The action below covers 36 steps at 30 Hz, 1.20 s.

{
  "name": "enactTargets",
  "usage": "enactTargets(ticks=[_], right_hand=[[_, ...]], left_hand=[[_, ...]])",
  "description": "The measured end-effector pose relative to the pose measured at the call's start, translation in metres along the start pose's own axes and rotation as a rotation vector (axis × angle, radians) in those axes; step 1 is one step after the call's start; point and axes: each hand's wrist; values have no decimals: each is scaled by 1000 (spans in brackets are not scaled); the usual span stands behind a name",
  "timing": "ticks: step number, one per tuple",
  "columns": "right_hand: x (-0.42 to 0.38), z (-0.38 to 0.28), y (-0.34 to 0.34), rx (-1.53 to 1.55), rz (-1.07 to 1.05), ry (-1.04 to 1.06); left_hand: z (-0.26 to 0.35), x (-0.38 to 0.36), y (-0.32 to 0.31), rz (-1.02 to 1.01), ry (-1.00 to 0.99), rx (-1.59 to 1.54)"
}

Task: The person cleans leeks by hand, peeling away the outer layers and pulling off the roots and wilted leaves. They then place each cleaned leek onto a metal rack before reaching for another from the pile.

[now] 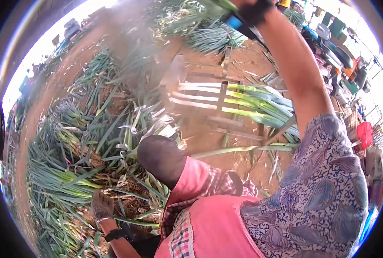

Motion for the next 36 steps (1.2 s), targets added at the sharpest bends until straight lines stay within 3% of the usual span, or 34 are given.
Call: enactTargets(ticks=[1,2,4,5,6,7,8,9,11,12,14,15,16,18,20,24,26,27,29,31,33,35,36], right_hand=[[-30,28,3,-156,-74,67],[-62,56,9,-307,-149,133],[-126,115,22,-514,-384,65],[-169,159,24,-527,-412,59],[-191,167,35,-556,-623,-110],[-224,167,37,-528,-555,-82],[-233,161,45,-623,-760,-229],[-265,187,50,-618,-749,-148],[-319,221,56,-695,-829,-217],[-344,233,58,-604,-698,-123],[-366,238,49,-619,-881,-254],[-362,231,43,-530,-861,-305],[-353,219,36,-550,-916,-320],[-371,245,17,-543,-957,-398],[-369,234,-11,-515,-862,-404],[-403,300,-73,-351,-516,-221],[-363,287,-99,-193,-577,-389],[-320,245,-106,2,-527,-504],[-250,171,-115,60,-487,-384],[-195,84,-119,249,-419,-202],[-162,0,-126,445,-455,-215],[-143,-76,-135,600,-562,-125],[-141,-108,-146,658,-509,16]], left_hand=[[-4,7,13,-92,-32,16],[-8,5,17,-16,-61,32],[-11,1,24,137,-121,70],[-12,9,38,113,-127,136],[-13,17,53,89,-135,203],[-21,23,62,113,-154,245],[-22,24,67,131,-165,284],[-24,29,71,124,-191,284],[-27,22,71,161,-242,303],[-29,12,73,196,-267,303],[-22,-23,61,-46,-1047,1224],[-28,-27,63,-4,-1115,1235],[-32,-28,63,6,-1048,1198],[-46,-20,53,48,-490,749],[-59,-16,41,169,-139,422],[-98,-15,37,48,-116,490],[-120,-11,34,55,-2,341],[-155,18,51,-59,-159,385],[-200,54,70,-158,-201,363],[-214,57,62,-119,-184,327],[-227,62,57,-116,-194,314],[-232,72,57,-132,-204,239],[-235,77,57,-141,-208,201]])
Point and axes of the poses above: each hand's wrist, its own x-axis towards the middle knuckle, its own y-axis out of the back of the hand, z = x × y, and after that the axes turned 15 degrees about z, right-handed
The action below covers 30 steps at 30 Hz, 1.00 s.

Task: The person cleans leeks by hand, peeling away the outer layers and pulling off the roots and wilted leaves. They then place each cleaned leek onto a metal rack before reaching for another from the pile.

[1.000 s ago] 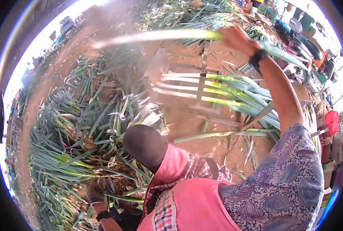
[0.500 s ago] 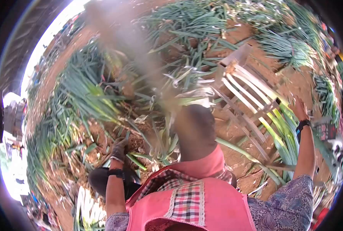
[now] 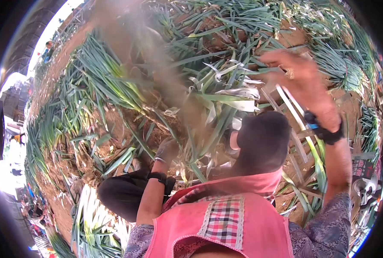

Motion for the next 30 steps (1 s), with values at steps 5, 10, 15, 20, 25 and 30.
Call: enactTargets(ticks=[5,10,15,20,25,30], right_hand=[[30,-59,-138,476,-130,142],[29,-60,-215,481,-435,-76],[49,-70,-240,550,-529,-104],[56,-61,-256,480,-603,-137],[66,-62,-265,461,-699,-190],[61,-64,-268,498,-602,-115]], left_hand=[[-4,21,12,176,170,-218],[74,32,36,569,544,-445],[59,92,60,629,522,-343],[45,158,52,701,487,-145],[-21,213,63,791,539,-578],[40,159,43,653,395,-552]])
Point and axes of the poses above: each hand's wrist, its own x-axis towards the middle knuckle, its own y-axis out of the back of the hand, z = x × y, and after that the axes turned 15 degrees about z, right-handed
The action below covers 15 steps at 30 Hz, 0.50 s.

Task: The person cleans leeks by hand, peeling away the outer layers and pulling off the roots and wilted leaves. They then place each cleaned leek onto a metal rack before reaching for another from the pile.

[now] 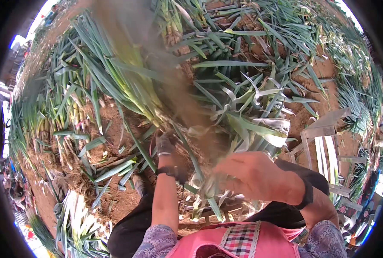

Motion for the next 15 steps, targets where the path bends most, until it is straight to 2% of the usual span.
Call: enactTargets(ticks=[1,5,6,8,10,13,15], right_hand=[[-1,-1,-1,8,0,4],[-4,-4,-5,-32,26,69],[-4,-3,-7,-59,42,99],[-1,0,-14,-107,90,91],[3,5,-25,-162,177,92],[14,15,-48,-35,255,43],[23,18,-67,357,187,-280]], left_hand=[[-25,16,13,-77,-67,-61],[-13,-65,19,-311,-223,-159],[11,-118,14,-325,-172,-172],[9,-145,11,-364,-72,-299],[21,-190,6,-407,-116,-316],[45,-254,9,-463,-223,-290],[51,-280,16,-513,-243,-329]])
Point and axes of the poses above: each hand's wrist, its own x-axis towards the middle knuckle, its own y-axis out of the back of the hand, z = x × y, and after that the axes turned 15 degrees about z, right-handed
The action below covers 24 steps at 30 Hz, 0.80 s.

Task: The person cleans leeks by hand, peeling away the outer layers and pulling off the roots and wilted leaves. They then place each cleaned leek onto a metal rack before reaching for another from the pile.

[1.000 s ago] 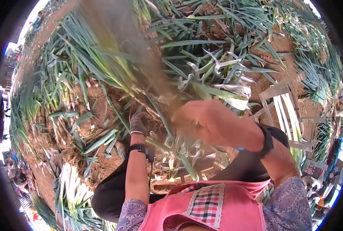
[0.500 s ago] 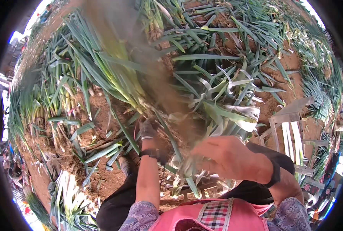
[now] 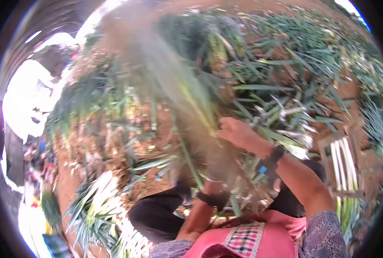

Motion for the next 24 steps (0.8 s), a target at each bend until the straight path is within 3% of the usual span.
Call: enactTargets(ticks=[2,5,7,10,13,15,19,23,24], right_hand=[[7,-26,-11,289,-211,-245],[6,-39,-25,472,-201,-295],[0,-47,-31,496,-156,-176],[-8,-67,-31,553,-134,-68],[-16,-88,-23,511,-137,72],[-22,-104,-17,481,-127,196],[-21,-113,2,203,-278,277],[-12,-75,-10,209,-362,439],[-11,-65,-12,223,-377,442]], left_hand=[[10,-23,-4,-60,-14,-29],[10,-32,0,-81,-81,48],[20,-36,4,-98,-110,155],[48,-33,12,-297,-85,271],[119,-61,-13,-289,-24,319],[121,-3,28,-316,-405,736],[185,-1,-1,-222,-314,459],[179,-13,-28,-122,-129,9],[170,-7,-30,-62,-225,2]])
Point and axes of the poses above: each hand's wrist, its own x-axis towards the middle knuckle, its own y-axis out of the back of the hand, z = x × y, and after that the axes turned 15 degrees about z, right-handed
